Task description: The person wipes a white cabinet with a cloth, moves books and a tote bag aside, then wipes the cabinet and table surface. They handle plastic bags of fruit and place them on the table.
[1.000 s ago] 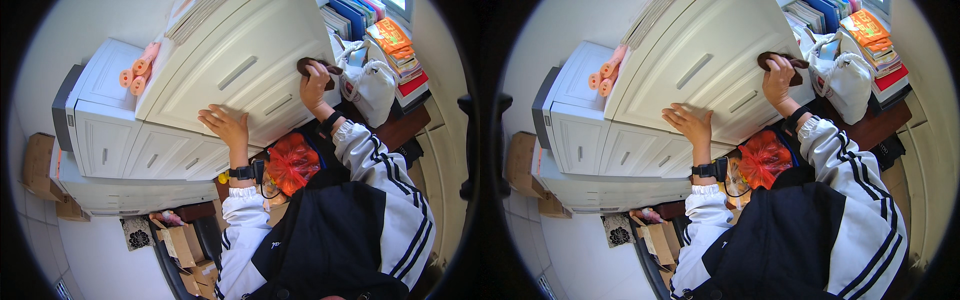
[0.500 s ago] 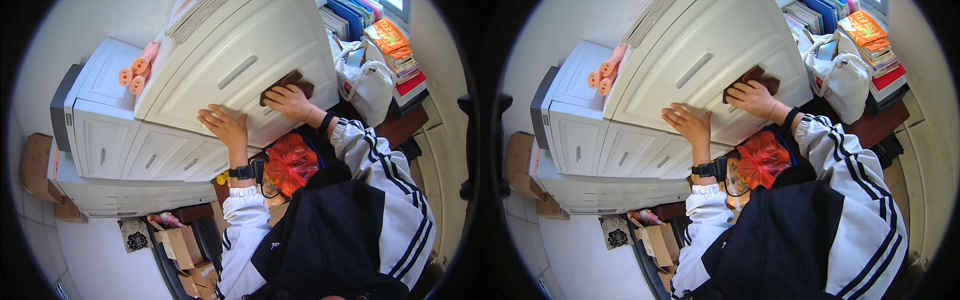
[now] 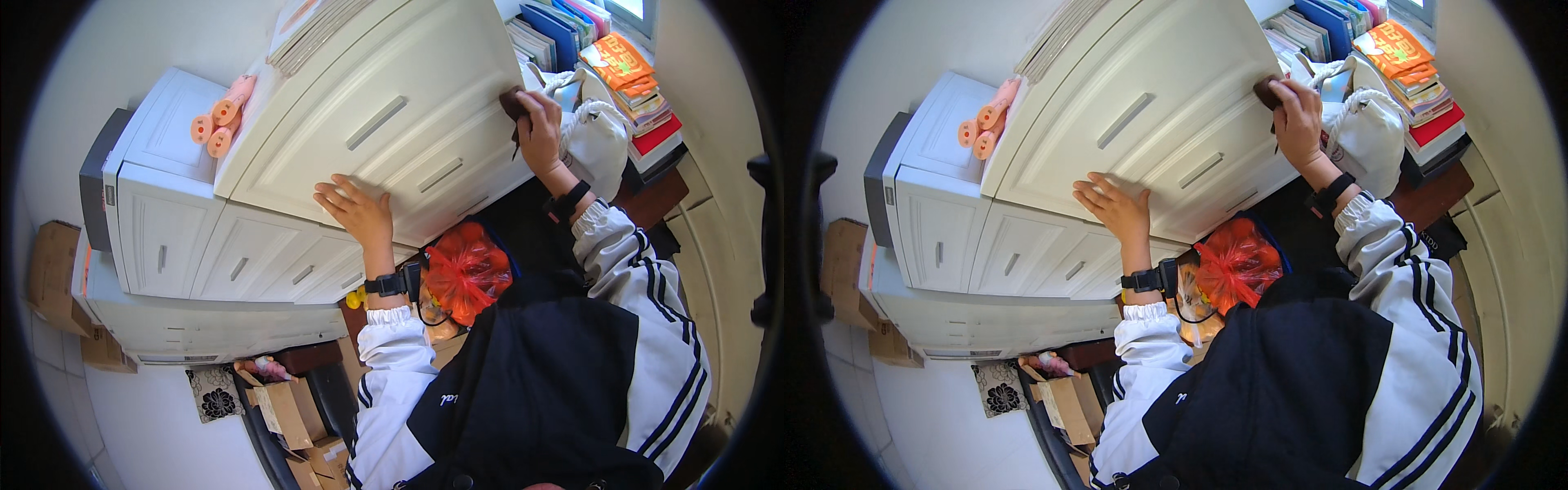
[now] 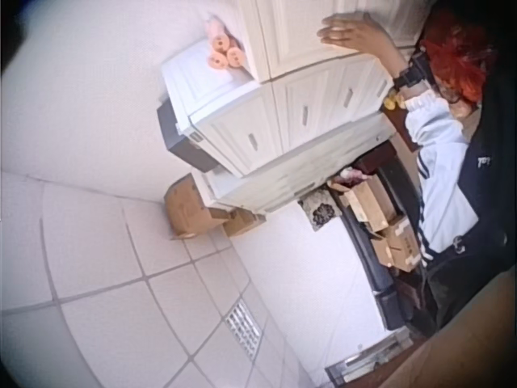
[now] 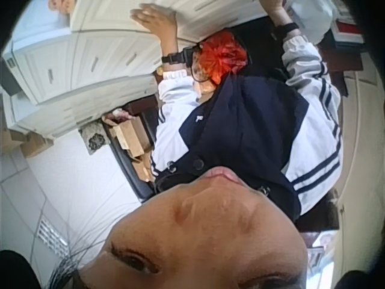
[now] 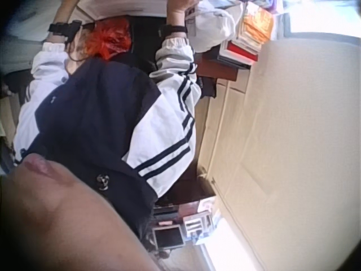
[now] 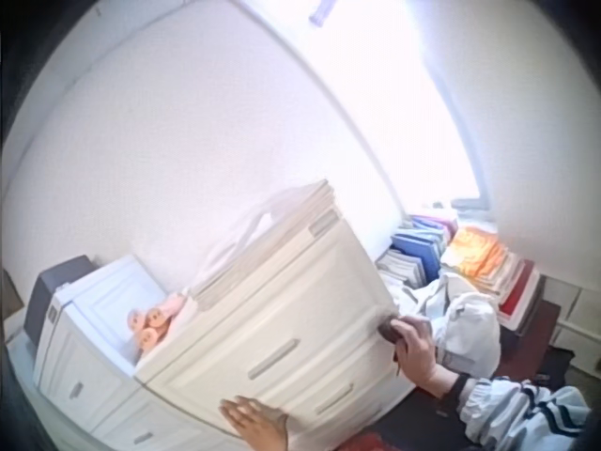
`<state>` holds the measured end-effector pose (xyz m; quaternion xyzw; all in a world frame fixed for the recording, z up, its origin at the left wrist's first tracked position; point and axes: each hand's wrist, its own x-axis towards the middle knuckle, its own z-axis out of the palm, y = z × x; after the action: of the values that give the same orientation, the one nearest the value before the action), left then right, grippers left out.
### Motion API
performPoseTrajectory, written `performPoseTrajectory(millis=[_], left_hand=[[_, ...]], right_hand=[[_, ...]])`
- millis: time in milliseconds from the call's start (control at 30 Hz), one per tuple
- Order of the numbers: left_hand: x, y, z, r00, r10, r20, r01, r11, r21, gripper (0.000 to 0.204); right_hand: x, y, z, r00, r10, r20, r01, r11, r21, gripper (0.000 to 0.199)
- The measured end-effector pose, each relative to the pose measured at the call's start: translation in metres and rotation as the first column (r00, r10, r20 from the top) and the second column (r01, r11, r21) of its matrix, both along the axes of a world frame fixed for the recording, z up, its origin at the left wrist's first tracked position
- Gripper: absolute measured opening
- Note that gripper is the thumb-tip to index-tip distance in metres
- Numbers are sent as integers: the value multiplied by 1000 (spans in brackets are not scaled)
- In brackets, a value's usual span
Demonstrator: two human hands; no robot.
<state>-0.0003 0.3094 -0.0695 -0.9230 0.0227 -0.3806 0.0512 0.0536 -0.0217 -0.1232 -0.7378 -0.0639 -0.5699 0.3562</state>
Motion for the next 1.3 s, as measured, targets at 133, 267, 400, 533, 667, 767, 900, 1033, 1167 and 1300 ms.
performPoseTrajectory(millis=[133,267,400,533,667,767,900,1033,1167,1300], left_hand=[[-3,-1,2,999,-45,-20,44,998,-56,130],[-9,-6,6,998,-28,-61,23,996,-83,121],[-15,-4,12,994,-17,-112,9,997,-74,115],[-18,-1,13,994,-21,-105,14,998,-65,110],[-16,1,10,996,-49,-72,40,992,-120,96],[-14,7,10,996,-12,-94,8,999,-43,93],[-14,13,10,995,-97,-39,94,994,-54,90],[-18,16,11,990,-128,-60,122,988,-96,92],[-20,17,14,989,-138,-60,133,987,-86,94],[-21,17,16,987,-143,-68,135,984,-115,95]], right_hand=[[24,-4,3,999,-15,31,7,972,234,49],[50,8,-5,995,-99,9,94,964,250,48],[62,18,-15,980,-197,-20,194,937,290,45],[65,25,-18,973,-212,-93,231,917,324,43],[58,45,-20,977,-207,-49,213,945,249,53],[46,67,-24,983,-168,-74,177,974,139,62],[34,100,-25,986,-124,-116,137,984,115,66],[15,142,-27,985,50,-167,-51,999,0,63],[7,175,-23,995,67,-67,-73,993,-90,52],[-3,191,-16,986,166,-11,-162,945,-285,41]])
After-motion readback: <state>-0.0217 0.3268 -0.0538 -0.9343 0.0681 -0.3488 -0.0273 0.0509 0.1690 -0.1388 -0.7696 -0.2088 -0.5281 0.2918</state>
